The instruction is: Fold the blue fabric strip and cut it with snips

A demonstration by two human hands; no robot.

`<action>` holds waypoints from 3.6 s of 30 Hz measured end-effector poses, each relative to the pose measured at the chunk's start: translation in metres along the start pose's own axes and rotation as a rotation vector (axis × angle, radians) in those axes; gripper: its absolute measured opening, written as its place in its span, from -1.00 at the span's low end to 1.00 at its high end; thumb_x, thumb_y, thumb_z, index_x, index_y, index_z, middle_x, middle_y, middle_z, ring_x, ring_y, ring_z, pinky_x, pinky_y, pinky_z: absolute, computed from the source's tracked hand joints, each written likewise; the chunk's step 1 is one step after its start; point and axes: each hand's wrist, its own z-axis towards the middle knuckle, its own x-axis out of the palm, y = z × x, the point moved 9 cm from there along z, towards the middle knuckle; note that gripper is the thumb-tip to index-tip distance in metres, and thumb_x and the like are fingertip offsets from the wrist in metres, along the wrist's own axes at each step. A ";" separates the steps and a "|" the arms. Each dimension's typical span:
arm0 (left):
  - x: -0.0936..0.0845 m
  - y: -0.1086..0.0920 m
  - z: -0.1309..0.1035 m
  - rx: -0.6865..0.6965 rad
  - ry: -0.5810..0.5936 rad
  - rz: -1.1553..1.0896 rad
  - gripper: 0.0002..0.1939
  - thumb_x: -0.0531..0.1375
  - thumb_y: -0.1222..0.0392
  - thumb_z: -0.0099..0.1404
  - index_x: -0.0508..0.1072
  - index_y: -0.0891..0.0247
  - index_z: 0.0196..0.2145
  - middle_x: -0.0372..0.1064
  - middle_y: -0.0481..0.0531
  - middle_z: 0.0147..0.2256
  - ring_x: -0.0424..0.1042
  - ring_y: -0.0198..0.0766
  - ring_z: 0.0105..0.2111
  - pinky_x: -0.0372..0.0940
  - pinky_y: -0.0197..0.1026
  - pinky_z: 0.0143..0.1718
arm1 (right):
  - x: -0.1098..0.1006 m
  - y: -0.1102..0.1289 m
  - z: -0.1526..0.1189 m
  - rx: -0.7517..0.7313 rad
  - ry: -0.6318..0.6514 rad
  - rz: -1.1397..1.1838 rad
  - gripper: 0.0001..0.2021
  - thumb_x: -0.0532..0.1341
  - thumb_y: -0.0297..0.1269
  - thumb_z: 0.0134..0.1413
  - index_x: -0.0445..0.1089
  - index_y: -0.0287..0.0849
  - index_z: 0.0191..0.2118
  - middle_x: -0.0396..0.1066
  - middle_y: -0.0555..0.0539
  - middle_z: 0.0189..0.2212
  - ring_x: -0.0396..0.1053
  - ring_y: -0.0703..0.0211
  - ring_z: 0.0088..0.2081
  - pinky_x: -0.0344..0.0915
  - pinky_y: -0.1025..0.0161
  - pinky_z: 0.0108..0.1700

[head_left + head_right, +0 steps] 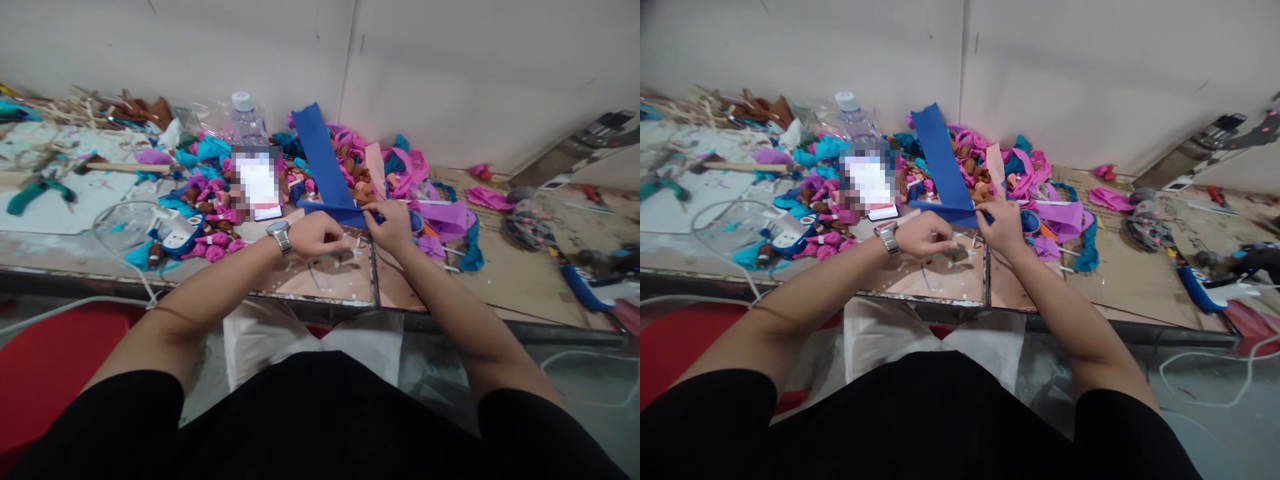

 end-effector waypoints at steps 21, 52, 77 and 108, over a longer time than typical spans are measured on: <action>-0.005 0.033 0.001 -0.172 -0.101 0.191 -0.59 0.08 -0.08 0.50 0.64 0.21 -0.18 0.59 0.10 -0.32 0.47 -0.18 -0.36 0.20 -0.15 -0.28 | 0.022 0.037 -0.010 -0.168 0.207 0.092 -0.80 0.25 -0.19 0.33 0.63 -0.06 -0.12 0.68 -0.13 -0.21 0.53 -0.05 -0.17 0.27 -0.09 0.04; 0.001 0.039 0.003 -0.223 -0.008 -0.014 -0.55 0.08 -0.09 0.47 0.58 0.25 -0.37 0.39 -0.03 -0.53 0.25 -0.29 -0.52 0.06 -0.18 -0.41 | 0.026 0.043 -0.012 -0.185 0.263 0.077 -0.83 0.24 -0.21 0.30 0.60 -0.07 -0.21 0.66 -0.10 -0.26 0.51 -0.04 -0.18 0.22 -0.06 0.00; 0.012 0.055 0.000 -0.251 0.132 -0.152 -0.53 0.15 -0.15 0.42 0.64 0.31 -0.27 0.38 -0.08 -0.48 0.22 -0.36 -0.48 0.10 -0.27 -0.36 | 0.025 0.046 -0.012 -0.229 0.261 0.112 -0.82 0.26 -0.19 0.32 0.64 -0.07 -0.16 0.67 -0.11 -0.26 0.50 -0.02 -0.21 0.21 -0.04 -0.03; 0.012 0.071 -0.003 -0.410 -0.007 -0.375 -0.52 0.22 -0.20 0.34 0.67 0.32 -0.30 0.41 -0.04 -0.46 0.20 -0.35 -0.44 0.11 -0.27 -0.36 | 0.021 0.051 -0.014 -0.290 0.219 0.119 -0.85 0.27 -0.22 0.34 0.61 -0.03 -0.15 0.68 -0.06 -0.23 0.50 -0.01 -0.17 0.18 -0.09 0.08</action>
